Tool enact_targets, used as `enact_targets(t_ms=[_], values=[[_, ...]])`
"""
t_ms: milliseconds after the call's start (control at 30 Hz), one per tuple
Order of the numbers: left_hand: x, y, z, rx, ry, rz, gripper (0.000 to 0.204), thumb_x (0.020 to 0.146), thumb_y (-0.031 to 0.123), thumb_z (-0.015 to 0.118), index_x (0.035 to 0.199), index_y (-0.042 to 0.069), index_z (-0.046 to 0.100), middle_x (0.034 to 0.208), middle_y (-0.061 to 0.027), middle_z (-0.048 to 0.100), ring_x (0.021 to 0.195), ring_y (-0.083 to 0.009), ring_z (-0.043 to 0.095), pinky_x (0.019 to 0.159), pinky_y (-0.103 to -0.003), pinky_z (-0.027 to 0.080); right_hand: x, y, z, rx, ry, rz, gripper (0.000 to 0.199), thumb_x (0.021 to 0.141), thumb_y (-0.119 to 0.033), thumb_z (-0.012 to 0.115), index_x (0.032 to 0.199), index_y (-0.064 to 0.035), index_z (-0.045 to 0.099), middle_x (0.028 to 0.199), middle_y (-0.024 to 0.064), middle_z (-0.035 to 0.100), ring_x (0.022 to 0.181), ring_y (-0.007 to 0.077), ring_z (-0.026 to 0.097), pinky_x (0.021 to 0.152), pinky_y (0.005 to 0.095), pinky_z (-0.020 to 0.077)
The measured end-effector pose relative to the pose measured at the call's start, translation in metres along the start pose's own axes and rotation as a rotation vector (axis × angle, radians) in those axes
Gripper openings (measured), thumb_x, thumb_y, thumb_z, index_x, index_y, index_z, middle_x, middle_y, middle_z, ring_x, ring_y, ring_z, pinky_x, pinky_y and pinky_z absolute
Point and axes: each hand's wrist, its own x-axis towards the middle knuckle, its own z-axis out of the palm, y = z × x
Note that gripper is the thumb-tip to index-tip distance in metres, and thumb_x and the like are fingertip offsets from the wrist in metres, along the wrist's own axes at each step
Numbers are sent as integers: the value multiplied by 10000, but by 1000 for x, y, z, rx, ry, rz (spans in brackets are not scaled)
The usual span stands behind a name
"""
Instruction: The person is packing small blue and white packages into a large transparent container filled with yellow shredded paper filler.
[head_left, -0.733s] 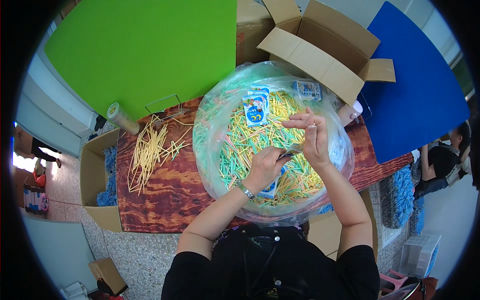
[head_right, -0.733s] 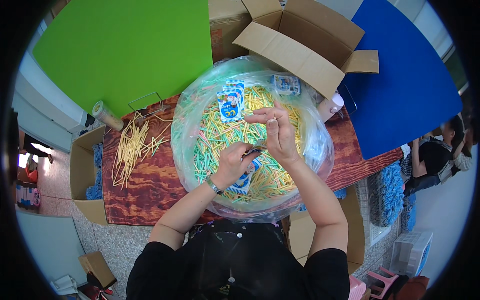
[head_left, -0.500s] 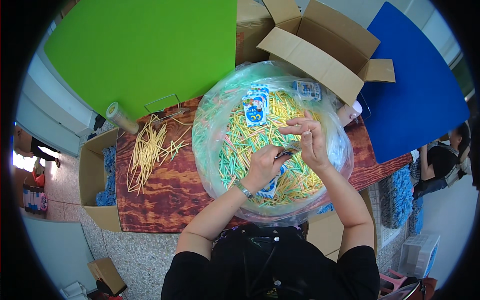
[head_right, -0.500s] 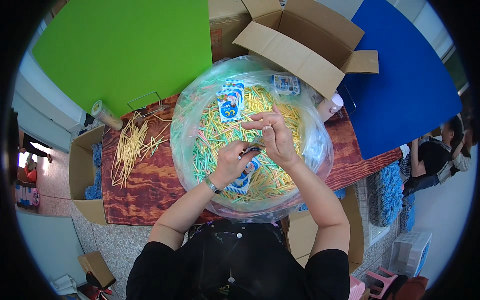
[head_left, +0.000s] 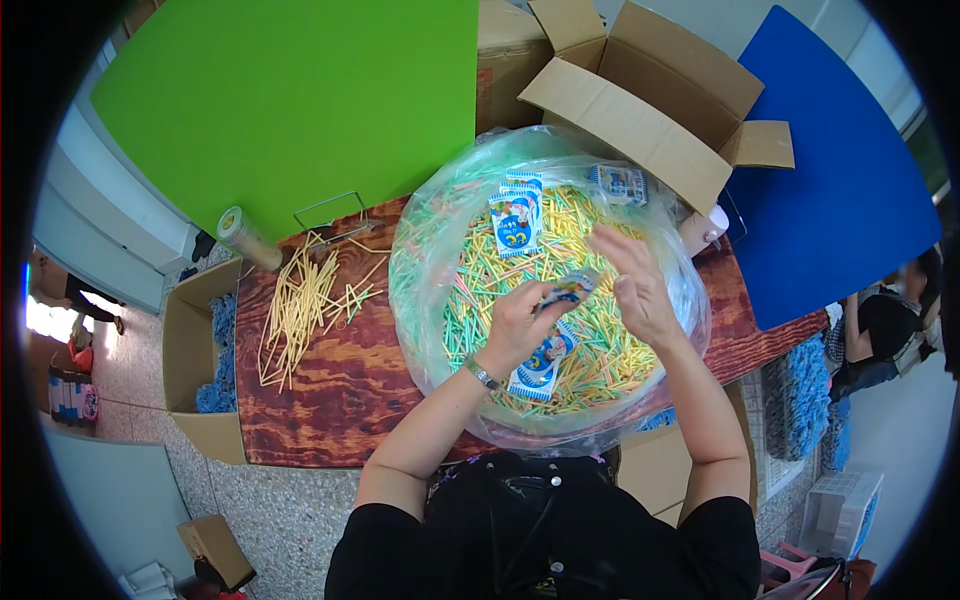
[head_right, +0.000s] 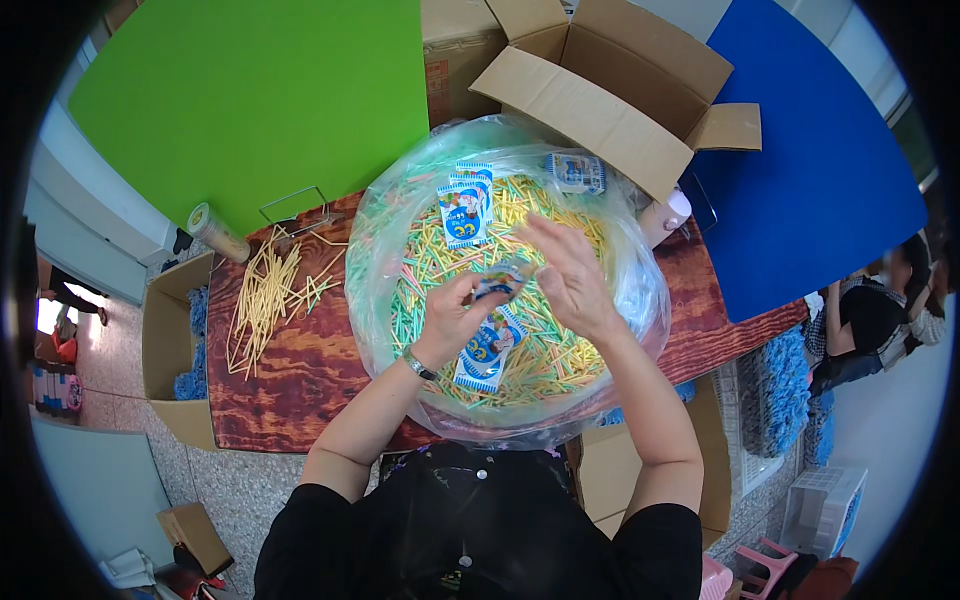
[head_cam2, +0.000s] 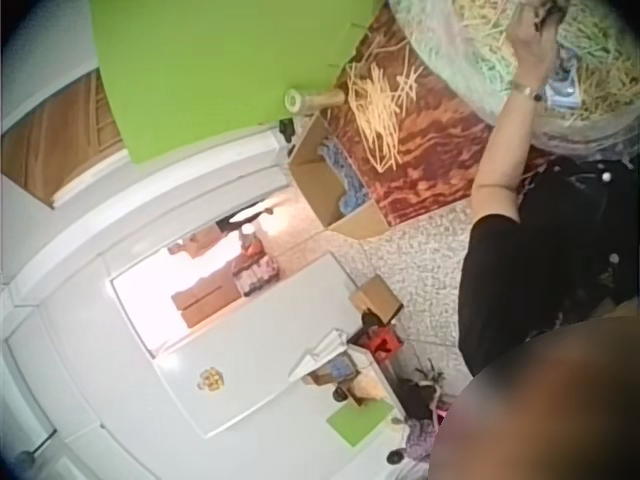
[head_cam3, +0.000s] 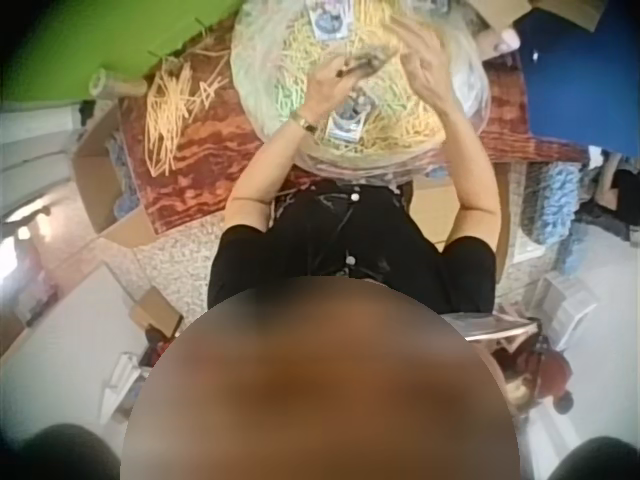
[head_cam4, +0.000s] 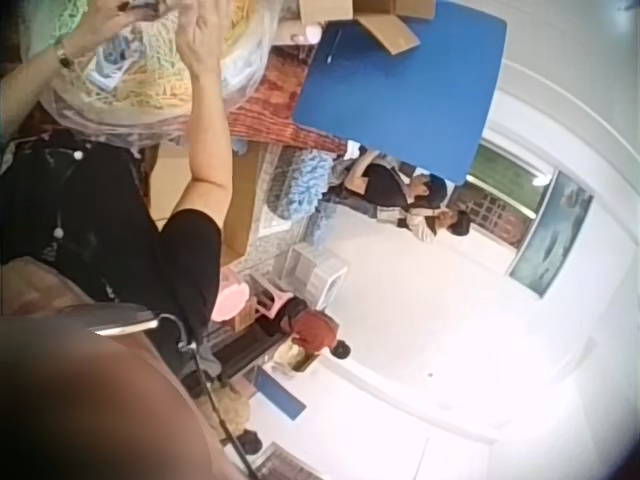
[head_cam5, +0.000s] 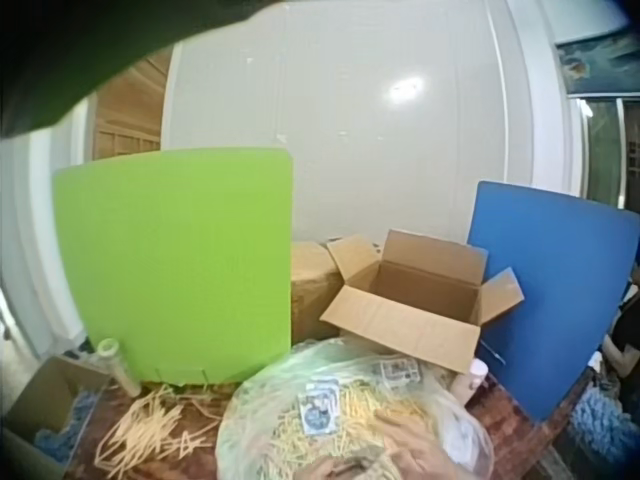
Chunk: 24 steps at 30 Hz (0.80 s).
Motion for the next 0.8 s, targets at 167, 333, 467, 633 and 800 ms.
enact_targets(t_ms=[167,333,467,633,800], values=[[9,-7,-4,-103,-16,-60,174,785,92,749,918,30,655,752,-61,628,620,-179,608,539,-292,447,-4,1,11,-192,-227,25,561,951,-250,538,1433,-22,365,1378,182,485,1168,285,538,976,377,416],[7,-20,-6,-85,2,-69,157,842,103,697,952,1,651,805,-81,644,677,-182,626,589,-291,474,1,2,19,133,-17,213,581,918,-150,606,1434,-35,365,1225,188,584,1015,229,619,857,334,487],[9,-31,-6,-193,67,-148,175,896,128,641,987,-22,644,888,-101,661,812,-200,642,697,-299,499,8,0,29,272,16,478,562,867,-75,667,1382,-55,442,939,126,691,775,206,674,718,297,524],[7,-53,-5,-155,137,-149,176,908,149,629,991,-4,657,907,-97,658,885,-211,628,733,-324,496,15,15,41,133,81,225,543,801,-52,725,1305,-80,523,804,97,686,675,198,664,640,293,520],[10,-64,-17,131,67,-128,160,890,149,637,942,2,670,860,-93,642,790,-234,615,679,-348,482,24,41,54,16,-26,169,387,797,-76,705,1169,-89,598,829,122,677,733,276,674,642,361,532]])
